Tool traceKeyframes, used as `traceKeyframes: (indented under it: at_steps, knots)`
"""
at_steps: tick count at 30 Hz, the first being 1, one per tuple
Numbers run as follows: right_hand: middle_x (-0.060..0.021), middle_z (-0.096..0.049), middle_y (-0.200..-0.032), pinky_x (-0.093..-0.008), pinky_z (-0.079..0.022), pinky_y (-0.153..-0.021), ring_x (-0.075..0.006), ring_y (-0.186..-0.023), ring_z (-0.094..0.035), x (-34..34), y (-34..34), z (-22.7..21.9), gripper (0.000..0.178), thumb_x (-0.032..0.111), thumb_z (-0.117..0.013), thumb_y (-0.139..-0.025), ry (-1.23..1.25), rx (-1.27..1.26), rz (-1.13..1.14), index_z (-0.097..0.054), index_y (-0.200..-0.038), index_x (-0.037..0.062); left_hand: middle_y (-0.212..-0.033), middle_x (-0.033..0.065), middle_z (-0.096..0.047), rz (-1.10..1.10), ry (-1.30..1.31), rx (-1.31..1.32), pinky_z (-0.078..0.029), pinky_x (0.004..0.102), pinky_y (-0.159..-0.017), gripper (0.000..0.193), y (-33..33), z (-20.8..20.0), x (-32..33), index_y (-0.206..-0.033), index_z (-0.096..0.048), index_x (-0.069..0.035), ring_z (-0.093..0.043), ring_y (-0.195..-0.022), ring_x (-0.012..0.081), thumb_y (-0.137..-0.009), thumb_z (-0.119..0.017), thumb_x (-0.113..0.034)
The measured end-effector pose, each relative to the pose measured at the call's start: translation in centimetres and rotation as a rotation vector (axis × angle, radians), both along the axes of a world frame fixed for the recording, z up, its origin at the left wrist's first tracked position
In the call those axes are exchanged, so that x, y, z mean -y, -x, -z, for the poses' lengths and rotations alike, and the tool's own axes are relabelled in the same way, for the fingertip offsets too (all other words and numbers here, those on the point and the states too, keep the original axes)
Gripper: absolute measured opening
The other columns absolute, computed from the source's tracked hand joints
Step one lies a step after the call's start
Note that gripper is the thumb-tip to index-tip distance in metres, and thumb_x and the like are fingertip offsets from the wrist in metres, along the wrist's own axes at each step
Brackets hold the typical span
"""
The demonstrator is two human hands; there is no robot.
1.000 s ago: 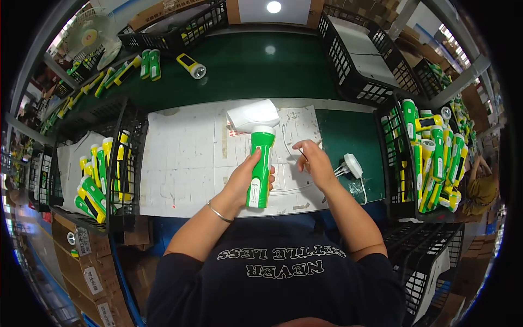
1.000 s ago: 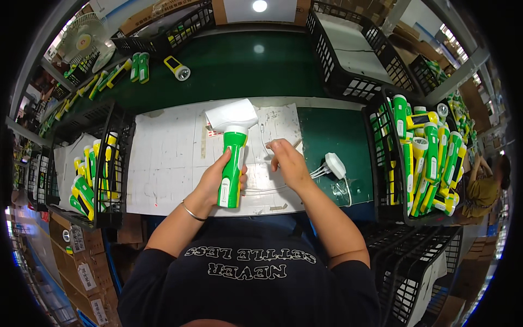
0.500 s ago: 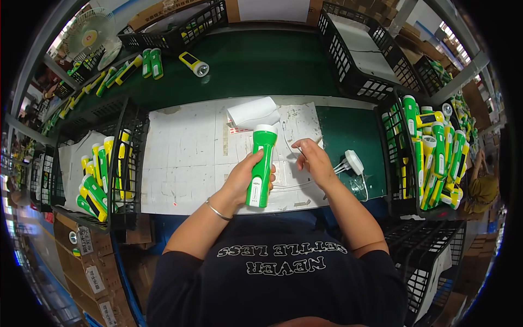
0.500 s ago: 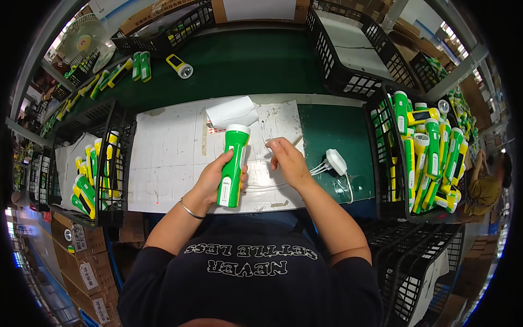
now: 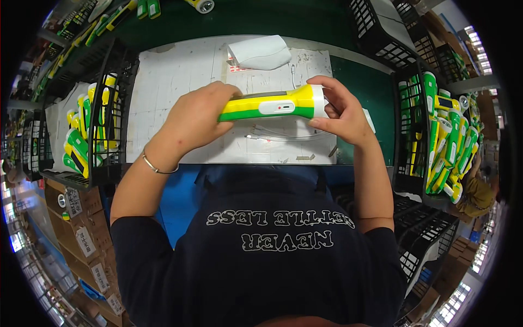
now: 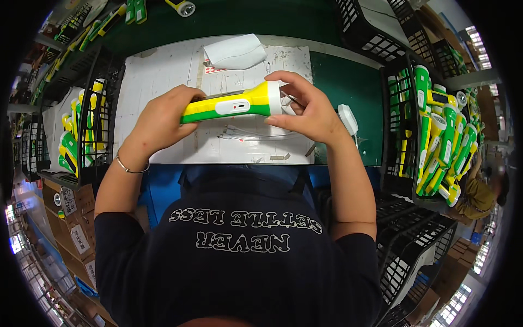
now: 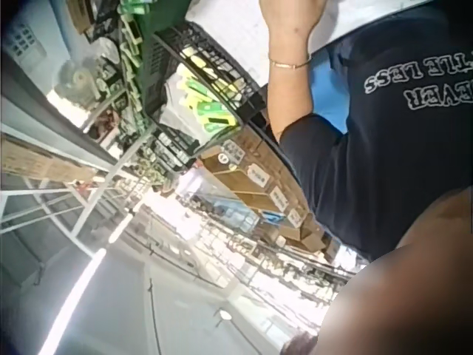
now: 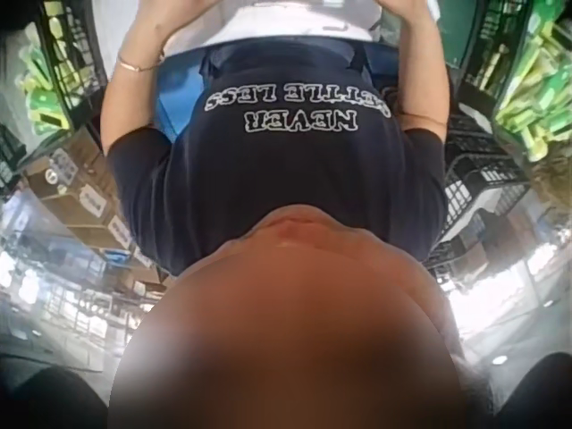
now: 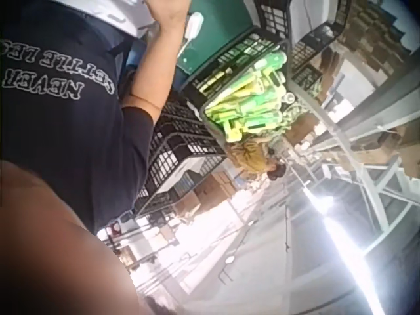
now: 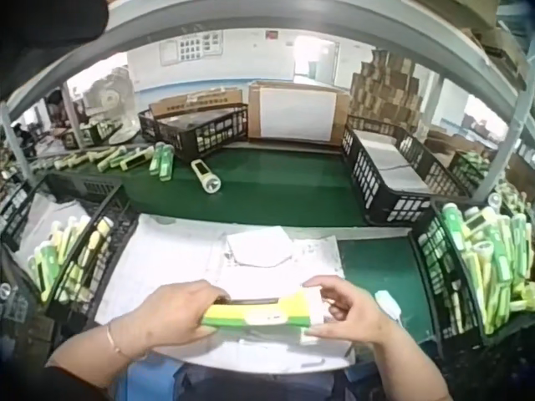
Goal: Assembling components of a flashlight and performing testing on an assembly line.
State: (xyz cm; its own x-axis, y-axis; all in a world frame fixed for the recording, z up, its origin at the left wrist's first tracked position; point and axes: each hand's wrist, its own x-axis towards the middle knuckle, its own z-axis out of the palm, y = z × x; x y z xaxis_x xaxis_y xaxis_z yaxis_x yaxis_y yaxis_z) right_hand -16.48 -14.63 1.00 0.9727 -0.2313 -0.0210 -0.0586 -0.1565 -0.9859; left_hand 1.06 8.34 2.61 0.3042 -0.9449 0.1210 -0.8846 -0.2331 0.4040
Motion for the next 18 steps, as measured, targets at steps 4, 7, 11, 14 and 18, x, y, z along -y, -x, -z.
traceKeyframes:
  at_steps: [4, 7, 11, 14, 18]
  knots:
    - [-0.0029, -0.056, -0.102, -0.0140, -0.027, -0.050, 0.0002, -0.056, -0.028, -0.1, 0.1, -0.3, 0.070, 0.008, -0.077, -0.061, -0.032, 0.002, -0.018, -0.047, -0.124, 0.0071, -0.095, 0.0103, -0.060, -0.015, -0.033, 0.005, -0.049, 0.0335, -0.072, 0.037, 0.0, -0.8, -1.2, -0.101, -0.055, -0.006, -0.060, -0.084, 0.0285, -0.067, -0.069, -0.009]
    - [-0.0021, -0.057, -0.095, -0.0148, -0.026, -0.051, -0.0006, -0.058, -0.030, -0.3, -0.3, -0.2, 0.065, 0.012, -0.078, -0.063, -0.071, 0.043, -0.032, -0.050, -0.121, 0.0127, -0.095, 0.0117, -0.060, 0.003, -0.009, -0.057, -0.049, 0.0336, -0.073, 0.036, 0.0, -0.3, -1.1, -0.102, -0.054, -0.006, -0.060, -0.084, 0.0293, -0.069, -0.069, -0.011]
    - [-0.0055, -0.059, -0.095, -0.0156, -0.034, -0.057, -0.0015, -0.064, -0.041, -0.7, -1.1, 0.0, 0.059, 0.014, -0.075, -0.069, -0.077, 0.014, -0.065, -0.048, -0.122, 0.0078, -0.093, 0.0137, -0.062, 0.077, -0.010, -0.375, -0.048, 0.0332, -0.073, 0.038, 0.6, -0.5, -0.2, -0.106, -0.053, -0.005, -0.061, -0.083, 0.0298, -0.074, -0.068, -0.017]
    - [-0.0081, -0.060, -0.094, -0.0202, -0.042, -0.069, -0.0067, -0.077, -0.052, -0.5, -1.6, 1.0, 0.053, 0.016, -0.069, -0.076, -0.165, 0.145, -0.024, -0.046, -0.122, 0.0025, -0.089, 0.0148, -0.063, 0.058, -0.092, -0.540, -0.048, 0.0327, -0.071, 0.039, 0.9, -1.3, -0.2, -0.108, -0.052, -0.003, -0.062, -0.079, 0.0282, -0.076, -0.067, -0.022]
    - [-0.0076, -0.057, -0.104, -0.0269, -0.044, -0.085, -0.0144, -0.096, -0.055, -0.6, -1.7, 0.7, 0.061, 0.033, -0.068, -0.075, -0.150, 0.079, -0.031, -0.046, -0.121, -0.0018, -0.087, 0.0148, -0.063, 0.051, -0.097, -0.563, -0.048, 0.0320, -0.071, 0.040, 0.8, -1.1, -0.4, -0.109, -0.052, -0.003, -0.062, -0.078, 0.0260, -0.077, -0.067, -0.023]
